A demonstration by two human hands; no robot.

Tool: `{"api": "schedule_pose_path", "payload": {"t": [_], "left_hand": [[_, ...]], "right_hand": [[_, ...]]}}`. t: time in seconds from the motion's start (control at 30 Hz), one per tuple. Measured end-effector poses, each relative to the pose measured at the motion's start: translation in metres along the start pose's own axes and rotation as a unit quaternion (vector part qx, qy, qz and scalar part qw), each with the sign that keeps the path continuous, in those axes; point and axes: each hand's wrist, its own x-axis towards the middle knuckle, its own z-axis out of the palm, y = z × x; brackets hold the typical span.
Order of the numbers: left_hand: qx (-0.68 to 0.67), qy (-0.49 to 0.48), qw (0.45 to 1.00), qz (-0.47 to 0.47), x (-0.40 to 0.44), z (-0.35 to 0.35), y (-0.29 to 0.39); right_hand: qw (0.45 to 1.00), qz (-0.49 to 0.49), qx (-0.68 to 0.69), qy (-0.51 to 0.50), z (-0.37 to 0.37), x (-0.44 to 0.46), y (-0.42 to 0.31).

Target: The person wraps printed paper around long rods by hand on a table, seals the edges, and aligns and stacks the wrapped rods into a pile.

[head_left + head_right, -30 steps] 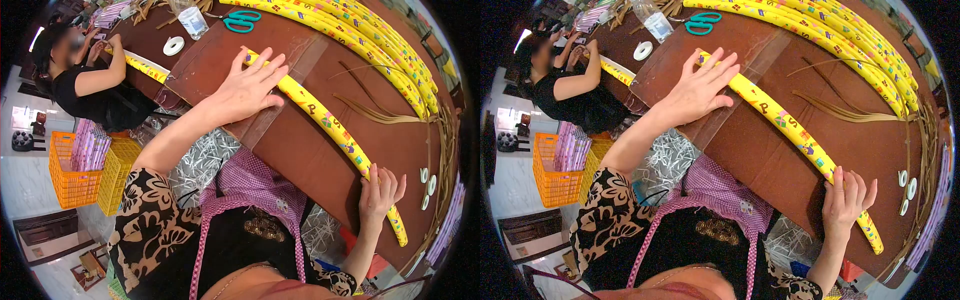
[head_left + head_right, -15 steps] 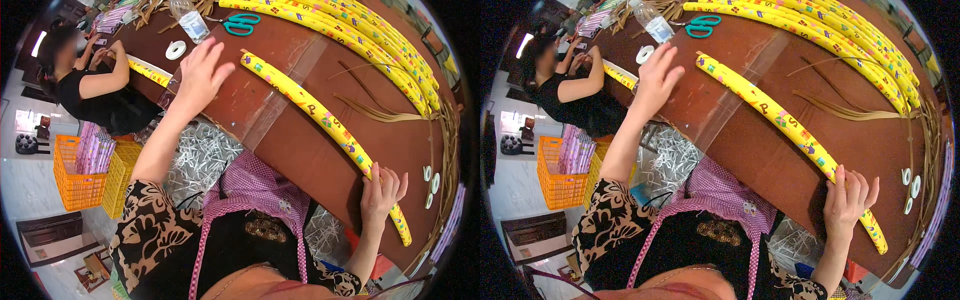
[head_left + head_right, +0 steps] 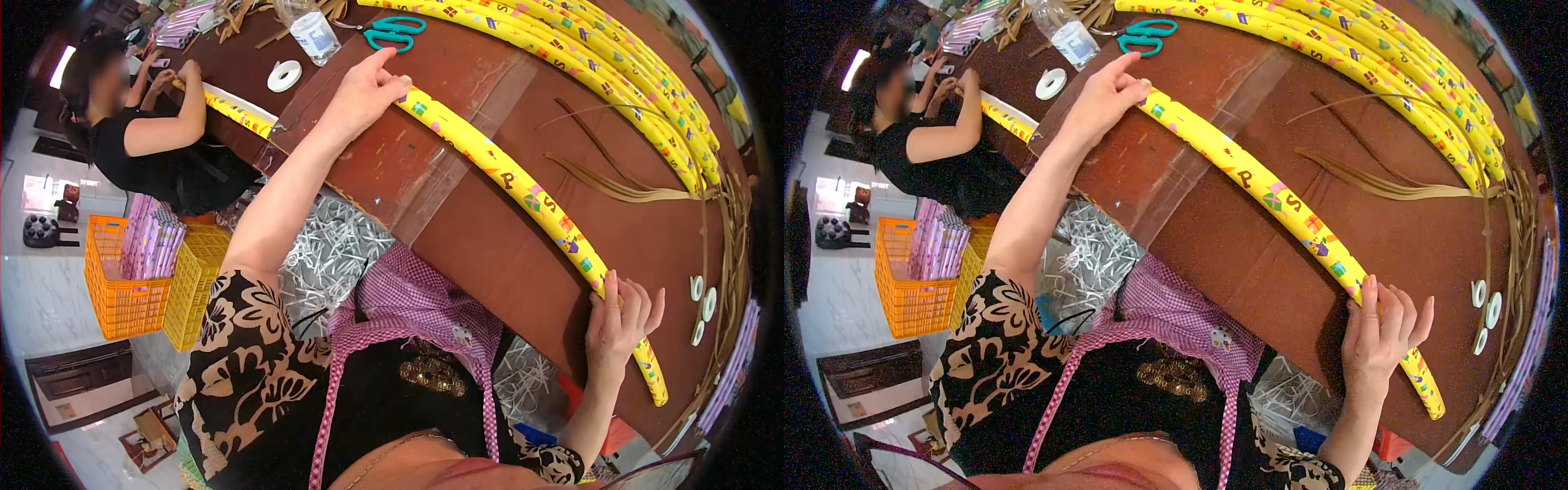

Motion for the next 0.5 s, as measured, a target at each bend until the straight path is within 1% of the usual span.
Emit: {"api": "schedule_pose_path", "payload": {"t": [0.03,0.07,0.1,0.17,0.2,0.23,0.27,0.3,0.33,0.37,0.43,0.47,0.5], "left_hand": [[-0.030,-0.016,0.999,0.006,-0.001,-0.003,0.000],[-0.070,-0.059,0.996,0.004,0.004,-0.005,-0.009],[-0.069,-0.061,0.996,0.005,0.007,-0.010,-0.012],[-0.108,-0.112,0.988,0.011,0.010,-0.019,-0.018],[-0.112,-0.080,0.990,0.007,0.008,-0.020,-0.014],[-0.111,-0.083,0.990,0.010,0.006,-0.023,-0.013],[0.015,-0.018,0.998,0.057,0.005,-0.026,-0.015],[0.139,0.047,0.984,0.102,0.004,-0.026,-0.012],[0.168,0.112,0.945,0.259,0.002,-0.020,-0.011],[0.166,0.110,0.945,0.260,-0.003,-0.014,-0.010],[0.267,0.083,0.867,0.414,-0.028,-0.002,0.024],[0.266,0.084,0.867,0.412,-0.035,0.003,0.029],[0.286,0.055,0.859,0.421,-0.040,0.007,0.032]], "right_hand": [[1.000,0.002,0.004,-0.003,0.000,0.000,-0.001],[1.000,0.005,0.005,-0.003,0.000,-0.001,0.000],[1.000,0.000,0.003,0.000,0.001,-0.001,0.001],[1.000,-0.003,0.000,0.003,0.001,-0.001,0.001],[1.000,-0.002,0.001,0.001,0.000,-0.001,0.000],[1.000,0.000,0.001,0.001,-0.001,0.000,-0.001],[1.000,0.004,-0.001,0.002,0.000,0.000,-0.001],[1.000,0.001,0.001,0.005,0.000,-0.001,0.000],[1.000,-0.002,0.003,0.007,0.000,-0.001,0.000],[1.000,0.000,0.001,0.006,0.000,0.000,-0.001],[1.000,-0.004,0.001,0.007,0.000,0.000,-0.001],[1.000,-0.006,0.001,0.005,0.000,0.000,-0.001],[1.000,-0.006,0.002,0.008,0.001,0.000,0.000]]}}
